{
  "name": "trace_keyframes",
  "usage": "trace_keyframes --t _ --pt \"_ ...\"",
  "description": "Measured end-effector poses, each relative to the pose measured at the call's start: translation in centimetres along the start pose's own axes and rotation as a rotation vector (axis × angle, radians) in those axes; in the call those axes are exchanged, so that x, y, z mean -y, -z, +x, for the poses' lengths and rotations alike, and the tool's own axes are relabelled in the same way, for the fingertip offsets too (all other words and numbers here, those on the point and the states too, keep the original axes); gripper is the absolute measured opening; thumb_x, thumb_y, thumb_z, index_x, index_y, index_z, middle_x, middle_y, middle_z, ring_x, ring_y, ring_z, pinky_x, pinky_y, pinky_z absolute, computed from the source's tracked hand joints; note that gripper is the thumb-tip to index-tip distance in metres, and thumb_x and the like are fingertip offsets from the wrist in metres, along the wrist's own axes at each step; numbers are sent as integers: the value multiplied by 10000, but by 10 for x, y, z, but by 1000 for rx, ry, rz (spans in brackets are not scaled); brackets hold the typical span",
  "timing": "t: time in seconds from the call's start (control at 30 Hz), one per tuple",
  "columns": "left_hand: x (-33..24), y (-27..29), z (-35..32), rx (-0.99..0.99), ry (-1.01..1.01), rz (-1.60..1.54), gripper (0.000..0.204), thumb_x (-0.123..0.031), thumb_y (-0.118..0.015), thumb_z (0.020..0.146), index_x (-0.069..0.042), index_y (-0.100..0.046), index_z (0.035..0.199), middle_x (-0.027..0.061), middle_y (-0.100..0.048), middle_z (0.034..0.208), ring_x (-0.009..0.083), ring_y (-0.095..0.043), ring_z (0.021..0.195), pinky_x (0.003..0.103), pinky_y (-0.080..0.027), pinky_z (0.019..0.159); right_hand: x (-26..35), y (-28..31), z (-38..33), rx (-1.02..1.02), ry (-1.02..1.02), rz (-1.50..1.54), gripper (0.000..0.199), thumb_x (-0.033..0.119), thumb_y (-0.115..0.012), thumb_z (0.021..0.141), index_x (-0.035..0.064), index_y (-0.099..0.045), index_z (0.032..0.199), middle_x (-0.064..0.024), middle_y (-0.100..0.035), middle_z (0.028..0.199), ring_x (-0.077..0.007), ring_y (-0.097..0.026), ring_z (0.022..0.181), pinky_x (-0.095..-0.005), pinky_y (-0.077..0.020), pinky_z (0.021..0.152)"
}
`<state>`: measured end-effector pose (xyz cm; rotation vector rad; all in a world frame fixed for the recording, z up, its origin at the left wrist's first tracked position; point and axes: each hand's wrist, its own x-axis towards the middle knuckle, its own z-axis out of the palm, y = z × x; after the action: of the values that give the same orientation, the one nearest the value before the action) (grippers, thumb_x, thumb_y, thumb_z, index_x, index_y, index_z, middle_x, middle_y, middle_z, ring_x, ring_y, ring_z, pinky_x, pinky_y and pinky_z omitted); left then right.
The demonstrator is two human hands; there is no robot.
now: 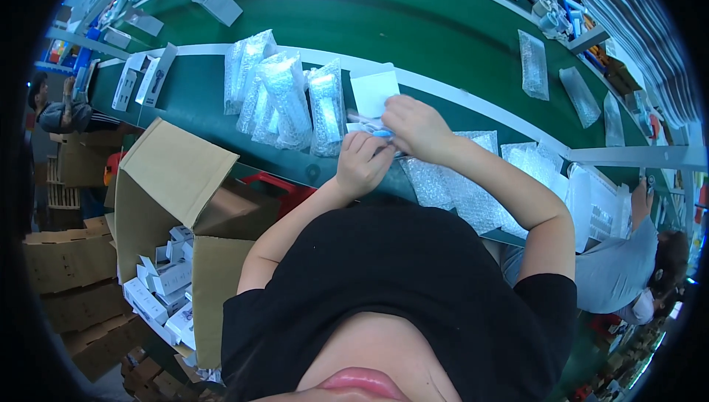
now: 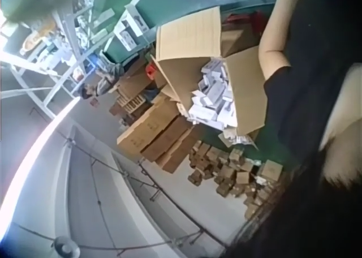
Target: The person places small white boxes into individual clear plastic bags by hand on a production line.
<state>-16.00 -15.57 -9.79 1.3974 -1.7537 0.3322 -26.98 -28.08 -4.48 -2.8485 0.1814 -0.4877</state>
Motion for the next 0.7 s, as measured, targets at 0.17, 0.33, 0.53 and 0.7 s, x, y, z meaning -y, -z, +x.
trace_keyframes --t 0.17,0.33,0.53,0.7 --pt "3 0 -5 -18 3 9 114 -103 -557 687 -46 -570 784 61 -502 850 196 -449 737 298 -346 736 18 46 16 135 -102 142 287 137 -598 719 13 -531 968 -112 -575 928 -258 -539 908 -341 -374 852" --pt "9 -4 -13 5 -19 -19 158 -136 -588 687 -46 -566 815 73 -496 899 201 -457 772 309 -349 770 26 19 8 362 -159 28 334 195 -579 741 5 -537 1012 -110 -590 952 -257 -535 921 -358 -344 884" --pt "6 8 -20 -135 170 13 467 -224 -684 647 -27 -499 1029 106 -482 1022 235 -487 891 348 -340 869 14 36 13 304 -176 199 365 272 -524 788 -5 -536 1026 -115 -590 952 -253 -539 911 -374 -326 895" --pt "3 -9 -34 -130 676 -384 785 -245 -759 580 -21 -341 1206 136 -461 1104 268 -493 981 366 -349 900 17 33 12 511 -160 44 389 313 -513 801 -6 -535 1022 -118 -589 935 -250 -542 883 -376 -317 898"
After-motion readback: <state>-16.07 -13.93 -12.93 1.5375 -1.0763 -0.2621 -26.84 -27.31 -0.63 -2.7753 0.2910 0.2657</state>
